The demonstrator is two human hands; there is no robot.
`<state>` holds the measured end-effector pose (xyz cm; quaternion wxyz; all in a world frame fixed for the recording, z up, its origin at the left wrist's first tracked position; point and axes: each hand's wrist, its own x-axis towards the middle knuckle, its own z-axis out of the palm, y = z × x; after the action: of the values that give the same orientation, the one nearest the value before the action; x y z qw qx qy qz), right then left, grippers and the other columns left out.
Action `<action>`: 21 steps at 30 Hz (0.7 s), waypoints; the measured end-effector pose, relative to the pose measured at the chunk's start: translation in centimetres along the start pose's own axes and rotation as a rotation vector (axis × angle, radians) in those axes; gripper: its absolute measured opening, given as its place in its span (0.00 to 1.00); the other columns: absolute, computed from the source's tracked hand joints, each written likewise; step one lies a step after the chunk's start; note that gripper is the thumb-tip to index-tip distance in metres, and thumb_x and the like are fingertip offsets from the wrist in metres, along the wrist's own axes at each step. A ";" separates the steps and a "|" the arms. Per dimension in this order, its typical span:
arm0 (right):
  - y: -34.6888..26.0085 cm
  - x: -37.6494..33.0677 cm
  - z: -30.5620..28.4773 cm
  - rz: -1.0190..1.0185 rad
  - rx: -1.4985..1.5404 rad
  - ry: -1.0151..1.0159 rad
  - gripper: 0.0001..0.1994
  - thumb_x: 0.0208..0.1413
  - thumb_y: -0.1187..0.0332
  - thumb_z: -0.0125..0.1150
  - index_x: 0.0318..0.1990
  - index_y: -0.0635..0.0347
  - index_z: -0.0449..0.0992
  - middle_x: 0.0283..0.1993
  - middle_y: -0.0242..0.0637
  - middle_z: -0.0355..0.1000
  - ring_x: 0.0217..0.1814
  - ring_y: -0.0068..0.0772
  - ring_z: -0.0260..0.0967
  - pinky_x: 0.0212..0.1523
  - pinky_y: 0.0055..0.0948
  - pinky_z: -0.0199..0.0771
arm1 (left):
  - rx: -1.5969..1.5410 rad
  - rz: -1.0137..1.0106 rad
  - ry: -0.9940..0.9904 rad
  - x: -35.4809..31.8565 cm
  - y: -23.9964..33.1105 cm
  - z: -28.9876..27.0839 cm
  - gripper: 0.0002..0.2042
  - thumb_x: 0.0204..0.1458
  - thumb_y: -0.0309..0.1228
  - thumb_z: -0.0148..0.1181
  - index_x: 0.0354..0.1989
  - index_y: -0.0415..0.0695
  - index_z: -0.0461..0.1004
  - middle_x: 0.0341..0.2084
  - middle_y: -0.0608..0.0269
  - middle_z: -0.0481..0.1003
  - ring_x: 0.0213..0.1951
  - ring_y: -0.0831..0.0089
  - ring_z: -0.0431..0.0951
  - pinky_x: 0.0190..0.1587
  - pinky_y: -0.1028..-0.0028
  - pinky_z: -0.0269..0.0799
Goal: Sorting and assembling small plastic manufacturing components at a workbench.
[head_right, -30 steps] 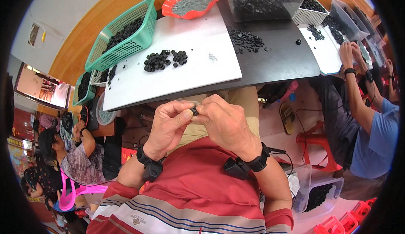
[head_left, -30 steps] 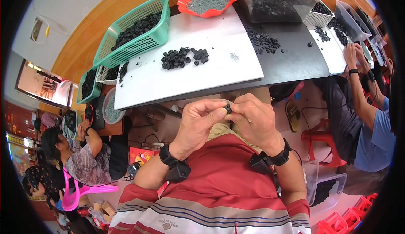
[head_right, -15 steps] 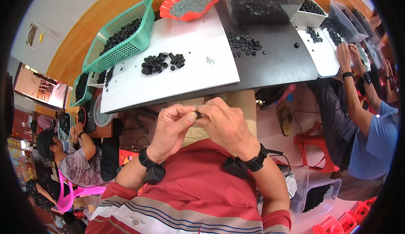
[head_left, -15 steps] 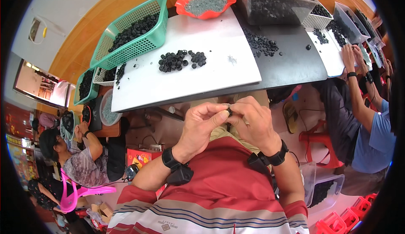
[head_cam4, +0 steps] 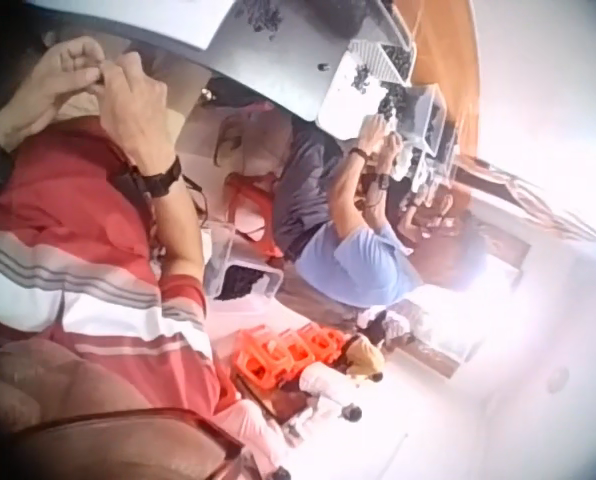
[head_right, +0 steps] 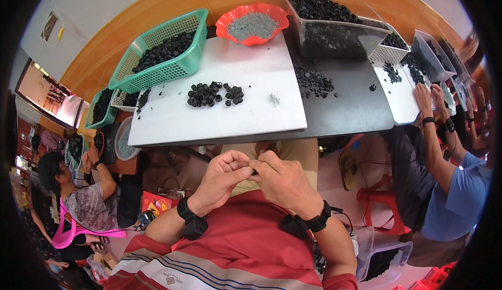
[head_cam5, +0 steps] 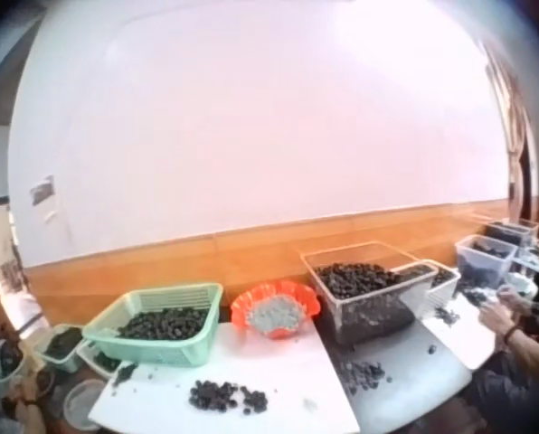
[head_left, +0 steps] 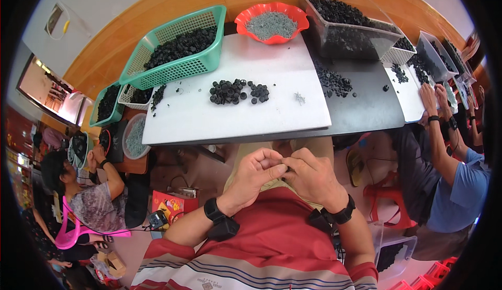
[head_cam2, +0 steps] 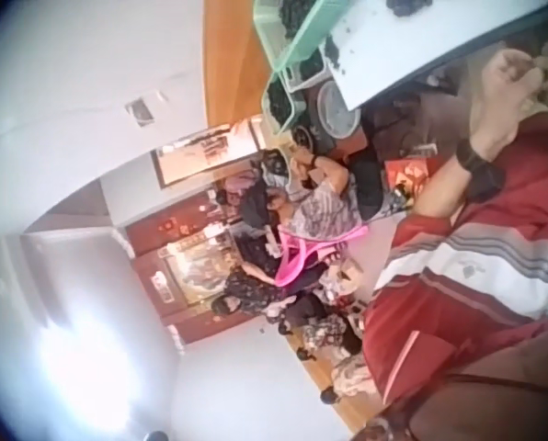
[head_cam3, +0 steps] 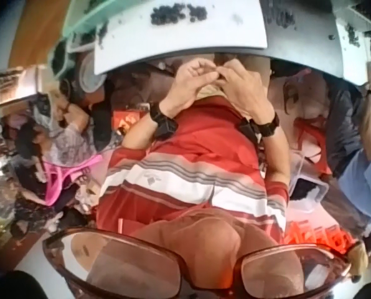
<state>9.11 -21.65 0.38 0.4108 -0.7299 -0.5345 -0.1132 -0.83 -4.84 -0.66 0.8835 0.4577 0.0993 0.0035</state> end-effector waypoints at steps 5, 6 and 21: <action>0.2 0.0 0.4 -0.017 0.010 -0.046 0.13 0.50 0.70 0.72 0.42 0.59 0.77 0.36 0.34 0.68 0.26 0.34 0.73 0.23 0.33 0.72 | 0.016 -0.043 -0.023 -0.1 0.3 -0.6 0.09 0.60 0.21 0.63 0.47 0.39 0.73 0.42 0.62 0.78 0.45 0.77 0.79 0.51 0.74 0.77; 0.1 0.0 0.5 -0.024 0.004 -0.048 0.13 0.50 0.70 0.72 0.42 0.59 0.77 0.36 0.34 0.68 0.26 0.34 0.73 0.23 0.33 0.72 | 0.013 -0.035 -0.026 -0.2 0.4 -0.7 0.09 0.60 0.21 0.63 0.47 0.39 0.73 0.42 0.62 0.78 0.45 0.77 0.79 0.51 0.74 0.77; -1.2 1.8 0.8 0.034 0.061 -0.119 0.15 0.51 0.69 0.73 0.45 0.59 0.77 0.36 0.35 0.73 0.29 0.37 0.75 0.25 0.33 0.73 | 0.536 0.178 -0.022 -1.1 4.3 -2.7 0.09 0.58 0.25 0.67 0.46 0.37 0.77 0.39 0.62 0.80 0.44 0.79 0.79 0.48 0.77 0.76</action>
<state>8.61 -19.76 1.53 0.4020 -0.7314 -0.5489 -0.0464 -2.02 -0.26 1.44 0.7284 0.6818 0.0466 0.0495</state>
